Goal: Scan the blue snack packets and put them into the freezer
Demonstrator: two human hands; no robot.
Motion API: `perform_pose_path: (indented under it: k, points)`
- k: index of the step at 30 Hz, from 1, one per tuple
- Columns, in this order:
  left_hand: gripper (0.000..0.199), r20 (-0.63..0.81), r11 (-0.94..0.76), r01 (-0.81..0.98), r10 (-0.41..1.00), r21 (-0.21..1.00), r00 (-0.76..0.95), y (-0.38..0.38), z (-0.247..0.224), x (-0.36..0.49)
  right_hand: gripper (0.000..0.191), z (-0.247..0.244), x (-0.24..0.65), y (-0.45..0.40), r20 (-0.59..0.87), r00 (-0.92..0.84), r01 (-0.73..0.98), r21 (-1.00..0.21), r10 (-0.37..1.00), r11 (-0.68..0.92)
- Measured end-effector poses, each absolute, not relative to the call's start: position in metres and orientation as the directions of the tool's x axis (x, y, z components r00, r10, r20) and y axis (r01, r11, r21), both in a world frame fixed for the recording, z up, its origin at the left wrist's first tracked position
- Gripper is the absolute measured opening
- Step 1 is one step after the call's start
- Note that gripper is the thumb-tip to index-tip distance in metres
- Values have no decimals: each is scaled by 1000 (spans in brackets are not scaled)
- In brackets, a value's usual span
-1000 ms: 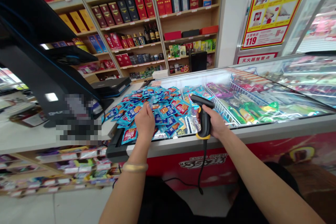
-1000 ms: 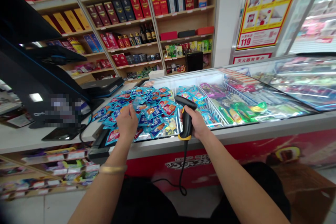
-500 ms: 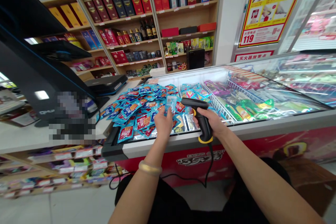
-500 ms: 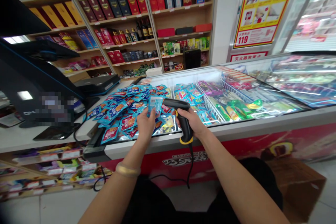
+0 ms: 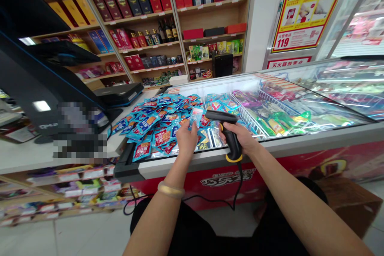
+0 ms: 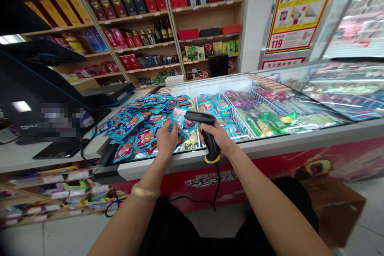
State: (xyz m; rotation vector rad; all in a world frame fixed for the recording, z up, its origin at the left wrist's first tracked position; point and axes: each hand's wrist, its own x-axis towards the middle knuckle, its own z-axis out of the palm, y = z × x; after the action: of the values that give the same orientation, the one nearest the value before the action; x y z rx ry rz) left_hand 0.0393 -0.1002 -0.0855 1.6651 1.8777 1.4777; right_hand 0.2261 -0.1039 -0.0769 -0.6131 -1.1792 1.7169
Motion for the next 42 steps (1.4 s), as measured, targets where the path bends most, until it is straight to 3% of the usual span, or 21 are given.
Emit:
perform_pose_path:
  k: [8,15,19,25,28,31,34,38,42]
  points:
    - [28,485,-176,669,819,722,-307,-99,-88,36,33,-77,224,-104,96,-434,-429,-897,896,-112]
    - [25,572,-275,733,799,622,-184,-93,-74,67,35,-73,255,-96,43,-306,-506,-853,951,-124]
    - [25,488,-282,735,870,616,-76,-69,-67,117,30,-72,307,-85,-21,-187,-508,-854,982,-115]
    - [14,234,-166,675,972,719,-11,-30,-73,199,23,-67,372,-74,-141,12,-568,-816,990,-110]
    - [8,195,-169,685,980,708,39,-21,-77,225,23,-66,381,-73,-166,61,-597,-796,984,-97]
    - [17,182,-190,692,980,696,86,-21,-79,237,23,-66,378,-72,-167,76,-602,-794,983,-88]
    - [35,260,-291,725,953,625,159,-26,-80,235,23,-67,375,-71,-158,92,-587,-806,983,-74]
    - [49,439,-452,780,862,434,255,-33,-79,200,25,-67,377,-72,-154,92,-573,-816,984,-74]
    - [51,516,-373,878,837,299,180,-42,-68,131,26,-68,368,-75,-143,65,-591,-803,988,-77]
